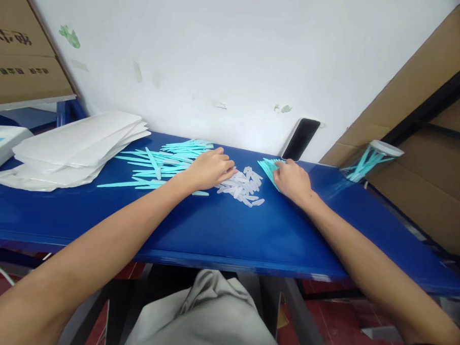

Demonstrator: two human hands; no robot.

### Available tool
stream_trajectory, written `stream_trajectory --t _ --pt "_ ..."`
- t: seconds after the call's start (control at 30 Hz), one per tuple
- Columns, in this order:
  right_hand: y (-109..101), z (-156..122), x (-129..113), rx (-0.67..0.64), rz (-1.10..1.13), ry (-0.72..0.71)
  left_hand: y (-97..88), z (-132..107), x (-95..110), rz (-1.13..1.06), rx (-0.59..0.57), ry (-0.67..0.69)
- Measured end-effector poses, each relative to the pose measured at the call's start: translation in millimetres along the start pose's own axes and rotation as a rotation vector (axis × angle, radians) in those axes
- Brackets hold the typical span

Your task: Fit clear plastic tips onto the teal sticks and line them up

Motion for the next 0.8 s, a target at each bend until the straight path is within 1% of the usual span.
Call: stream_trajectory --t 0.1,0.23,0.33,0.43,0.53,0.6,0.7,0.8 --pt "-2 -2 0 0.013 0.030 -0.007 -1.9 -1 -1 -0.013 0.006 -0.013" --pt "-3 -4 -3 0.028 0.052 -0.052 -3.9 -1 -3 -0.023 -0.012 -0.048" --pt "-3 -5 -5 0.002 0.030 -0.068 -2.8 -1 -3 -0.019 -0.020 -0.059" --pt "-3 -6 -8 -0.030 0.001 -0.070 -0.1 0 -8 -0.003 -0.002 -0.078" --pt "-1 -6 -9 -0.042 -0.017 -0.074 2.6 -1 -19 0.067 0.025 -0.126" --pt "0 -6 -10 -0.053 -0.021 -0.076 4.8 -3 -30 0.128 0.012 -0.175" --pt "0 -9 -11 -0.077 -0.026 -0.081 9.6 -9 -47 0.163 -0.057 -0.265" --pt "-1 -10 -11 -0.073 -0.024 -0.089 16.1 -14 -60 0.131 -0.138 -0.343"
Point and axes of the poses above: each hand's wrist, its own z-axis towards the middle knuckle, its own y-axis out of the palm, x = y × z, the point moved 4 cm from there along z, towards the middle knuckle, and after that the axes turned 5 degrees about -y, right-handed, at the moved point
